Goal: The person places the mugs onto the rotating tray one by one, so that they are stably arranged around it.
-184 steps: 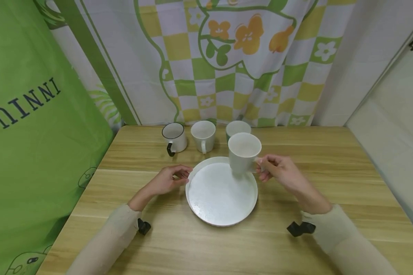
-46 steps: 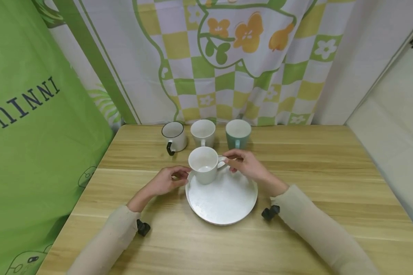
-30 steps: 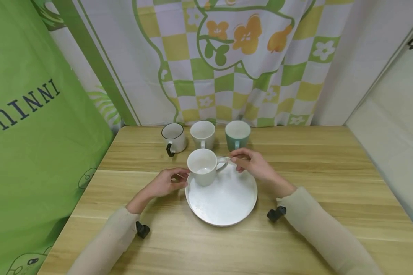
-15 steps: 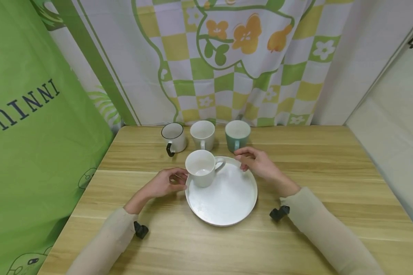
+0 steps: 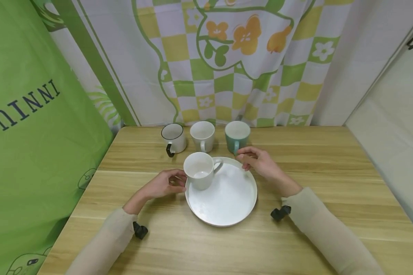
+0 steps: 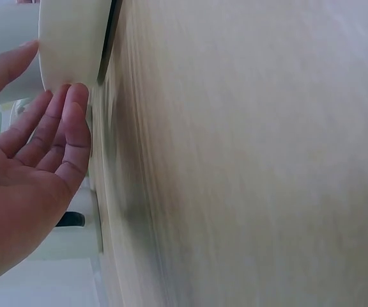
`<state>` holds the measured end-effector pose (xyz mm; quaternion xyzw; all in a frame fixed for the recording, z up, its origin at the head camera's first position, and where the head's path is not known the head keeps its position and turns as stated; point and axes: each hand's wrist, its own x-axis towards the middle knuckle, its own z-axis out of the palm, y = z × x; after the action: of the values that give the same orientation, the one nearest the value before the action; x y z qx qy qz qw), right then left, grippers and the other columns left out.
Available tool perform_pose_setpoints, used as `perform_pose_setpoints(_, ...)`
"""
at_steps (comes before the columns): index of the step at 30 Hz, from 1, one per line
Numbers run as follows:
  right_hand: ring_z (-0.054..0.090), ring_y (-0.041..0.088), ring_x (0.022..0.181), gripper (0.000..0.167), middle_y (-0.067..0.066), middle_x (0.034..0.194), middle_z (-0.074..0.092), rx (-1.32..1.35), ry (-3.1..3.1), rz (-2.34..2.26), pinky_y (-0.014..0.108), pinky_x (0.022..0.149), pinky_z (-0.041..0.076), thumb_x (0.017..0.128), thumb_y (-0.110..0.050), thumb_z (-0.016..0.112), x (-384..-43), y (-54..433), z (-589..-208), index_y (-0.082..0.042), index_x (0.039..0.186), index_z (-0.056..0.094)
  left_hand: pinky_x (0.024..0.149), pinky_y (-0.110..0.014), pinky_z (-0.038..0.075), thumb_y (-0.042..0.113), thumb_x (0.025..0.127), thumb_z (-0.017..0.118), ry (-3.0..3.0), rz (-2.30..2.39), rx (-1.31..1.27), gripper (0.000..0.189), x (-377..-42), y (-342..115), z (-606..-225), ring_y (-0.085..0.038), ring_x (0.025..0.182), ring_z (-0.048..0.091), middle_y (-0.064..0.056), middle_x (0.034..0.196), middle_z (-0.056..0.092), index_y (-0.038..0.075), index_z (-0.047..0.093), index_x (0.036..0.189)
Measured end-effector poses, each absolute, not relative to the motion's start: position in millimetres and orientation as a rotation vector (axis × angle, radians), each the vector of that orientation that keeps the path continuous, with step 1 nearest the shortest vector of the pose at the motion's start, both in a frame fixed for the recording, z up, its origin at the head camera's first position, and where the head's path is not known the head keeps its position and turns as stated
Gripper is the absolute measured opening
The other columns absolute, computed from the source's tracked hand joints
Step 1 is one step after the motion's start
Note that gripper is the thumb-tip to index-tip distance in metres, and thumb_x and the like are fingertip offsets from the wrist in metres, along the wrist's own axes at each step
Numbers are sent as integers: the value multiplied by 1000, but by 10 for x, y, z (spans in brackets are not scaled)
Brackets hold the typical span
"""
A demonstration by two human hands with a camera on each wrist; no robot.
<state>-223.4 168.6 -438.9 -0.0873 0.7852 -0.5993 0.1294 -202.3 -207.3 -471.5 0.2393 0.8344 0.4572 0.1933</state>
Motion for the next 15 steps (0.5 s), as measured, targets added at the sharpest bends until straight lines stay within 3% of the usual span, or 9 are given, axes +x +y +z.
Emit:
perform_pose_setpoints(11,61,18,84,38,26,116,62,-217,2273,-1738,28,78,57,103,-23,55,-2287,1722,-4408,0,133,55,89,-31,58,13,85,80,2314,1304,642,49,-2023,-2059,-4727,-24,105,69,-17,120,66,3,59,129)
perform_pose_setpoints(15,62,21,85,35,27,117,62,-216,2313,-1729,36,81,58,103,-24,55,-2322,1733,-4411,-2,130,58,88,-29,57,13,85,80,2315,1305,647,47,-2030,-2055,-4738,-25,105,68,-17,119,65,3,60,126)
